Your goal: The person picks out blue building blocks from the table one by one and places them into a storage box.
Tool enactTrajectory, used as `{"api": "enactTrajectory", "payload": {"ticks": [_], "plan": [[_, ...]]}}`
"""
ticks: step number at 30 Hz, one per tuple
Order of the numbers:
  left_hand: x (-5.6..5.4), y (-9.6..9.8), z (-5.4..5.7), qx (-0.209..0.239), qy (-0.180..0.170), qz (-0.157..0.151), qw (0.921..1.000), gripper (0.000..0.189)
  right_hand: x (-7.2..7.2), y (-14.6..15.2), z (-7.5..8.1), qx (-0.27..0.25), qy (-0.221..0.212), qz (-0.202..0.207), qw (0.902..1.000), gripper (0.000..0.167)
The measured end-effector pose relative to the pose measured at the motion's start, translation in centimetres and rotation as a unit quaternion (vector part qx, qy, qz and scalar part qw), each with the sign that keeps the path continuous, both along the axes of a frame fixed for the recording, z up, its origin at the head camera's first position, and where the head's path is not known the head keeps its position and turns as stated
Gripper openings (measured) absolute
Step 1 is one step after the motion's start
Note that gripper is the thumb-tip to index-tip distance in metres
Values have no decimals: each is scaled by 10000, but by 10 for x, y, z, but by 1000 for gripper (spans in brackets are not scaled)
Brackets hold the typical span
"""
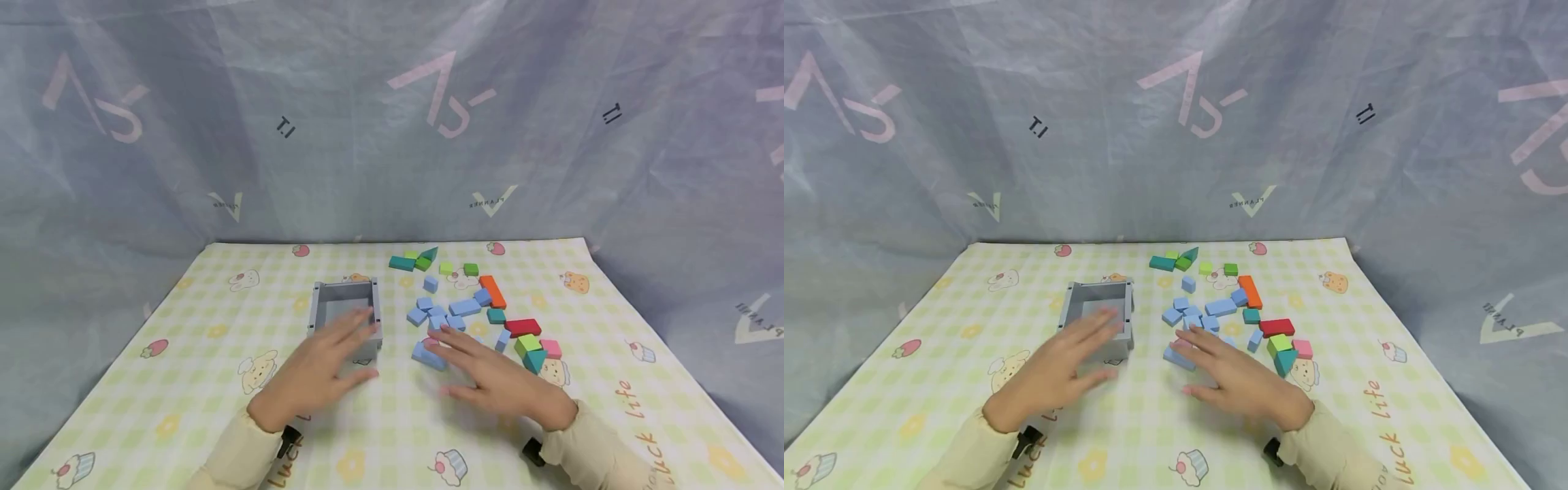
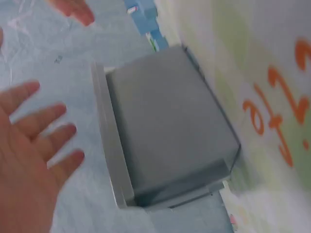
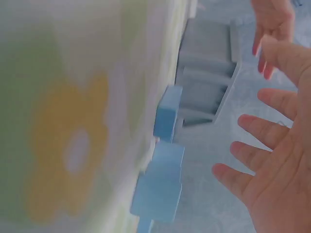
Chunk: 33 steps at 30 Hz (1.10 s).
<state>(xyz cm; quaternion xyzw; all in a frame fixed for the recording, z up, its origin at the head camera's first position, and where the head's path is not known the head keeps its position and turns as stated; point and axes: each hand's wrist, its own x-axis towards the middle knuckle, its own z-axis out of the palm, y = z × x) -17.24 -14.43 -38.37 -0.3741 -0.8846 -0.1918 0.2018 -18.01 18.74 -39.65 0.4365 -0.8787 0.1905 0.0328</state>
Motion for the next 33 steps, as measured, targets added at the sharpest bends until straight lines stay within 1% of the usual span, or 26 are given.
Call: {"api": "enactTrajectory", "payload": {"ticks": [1, 3, 4, 6, 10, 14, 17, 20, 23, 25, 26, 28, 33], "plan": [[-1, -2, 1, 206, -7, 265, 9994, 61, -4, 0, 1, -10, 76, -10, 10000, 66], [-3, -7, 3, 674, -75, 777, 9947, 53, -12, -2, 4, -60, 196, -39, 9998, 62], [-4, -9, 3, 885, -178, 1041, 9905, 51, -16, -2, 6, -75, 244, -61, 9997, 61], [-6, -13, 5, 1249, -469, 1419, 9808, 47, -24, -2, 10, -159, 265, -110, 9995, 58], [-12, -23, 2, 1535, -965, 1908, 9647, 45, -34, 0, 15, -171, 222, -441, 9986, 57], [-21, -33, -4, 1762, -1126, 2261, 9514, 37, -42, 9, 15, -205, 184, -806, 9964, 56], [-30, -41, -8, 1960, -1311, 2445, 9405, 30, -52, 18, 12, -240, 80, -1075, 9939, 50], [-36, -48, -12, 2111, -1733, 2570, 9270, 26, -63, 29, 7, -234, -172, -1262, 9916, 41], [-38, -53, -14, 2248, -2253, 2551, 9130, 27, -71, 40, 0, -239, -460, -1261, 9907, 33], [-38, -55, -15, 2302, -2503, 2509, 9063, 30, -74, 45, -3, -242, -650, -1215, 9902, 28], [-38, -56, -15, 2333, -2597, 2473, 9038, 31, -75, 46, -3, -252, -739, -1188, 9898, 27], [-38, -56, -14, 2355, -2691, 2443, 9014, 34, -76, 47, -5, -201, -870, -1141, 9895, 26], [-40, -55, -13, 2464, -2754, 2424, 8970, 33, -75, 43, -5, -64, -1053, -843, 9908, 31]]}}
